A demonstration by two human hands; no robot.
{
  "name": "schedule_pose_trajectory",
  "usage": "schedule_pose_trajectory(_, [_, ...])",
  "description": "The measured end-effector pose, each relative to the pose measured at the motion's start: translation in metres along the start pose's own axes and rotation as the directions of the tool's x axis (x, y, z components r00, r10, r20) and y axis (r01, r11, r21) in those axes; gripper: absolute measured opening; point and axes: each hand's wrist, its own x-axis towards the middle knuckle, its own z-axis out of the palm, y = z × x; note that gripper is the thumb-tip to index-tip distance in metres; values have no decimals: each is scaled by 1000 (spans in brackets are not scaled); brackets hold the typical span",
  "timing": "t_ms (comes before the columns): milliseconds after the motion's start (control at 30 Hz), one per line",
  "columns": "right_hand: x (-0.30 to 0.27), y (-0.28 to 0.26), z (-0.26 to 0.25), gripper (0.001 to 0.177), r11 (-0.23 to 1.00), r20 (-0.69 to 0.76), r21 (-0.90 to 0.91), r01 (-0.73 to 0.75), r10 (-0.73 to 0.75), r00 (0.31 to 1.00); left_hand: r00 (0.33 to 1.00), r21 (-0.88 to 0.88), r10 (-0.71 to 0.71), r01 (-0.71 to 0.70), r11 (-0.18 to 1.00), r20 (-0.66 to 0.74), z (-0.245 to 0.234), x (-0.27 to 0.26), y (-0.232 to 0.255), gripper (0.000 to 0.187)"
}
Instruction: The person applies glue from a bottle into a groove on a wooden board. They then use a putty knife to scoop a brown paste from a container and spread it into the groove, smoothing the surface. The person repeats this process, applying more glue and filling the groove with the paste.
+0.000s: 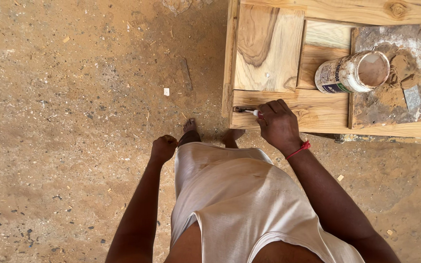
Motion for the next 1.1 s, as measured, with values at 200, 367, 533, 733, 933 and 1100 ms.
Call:
schedule_pose_trajectory(200, [0,1,8,28,1000,-21,18,25,-24,999,999,9,-28,28,1000,22,-1,3,-8,21])
schedule_pose_trajectory(367, [-5,13,1,24,999,-2,-31,-14,14,1000,1000,-18,-30,29,999,-7,-7,5,-10,22])
schedule_pose_trajectory(533, [-6,15,3,22,1000,-23,-11,-9,9,1000,998,38,-57,56,998,21,-9,5,-16,25])
schedule_pose_trajectory(733, [-5,17,-3,20,1000,-24,-26,-12,11,1000,994,17,-104,103,995,21,-12,11,-20,26])
schedule_pose_trajectory(933, [-7,19,-1,24,999,-29,-25,-27,26,999,993,57,-111,108,992,41,-12,15,-27,28])
schedule_pose_trajectory(1100, [-11,21,-4,25,998,-41,-31,-57,56,998,996,63,-85,83,995,22,-13,22,-33,29])
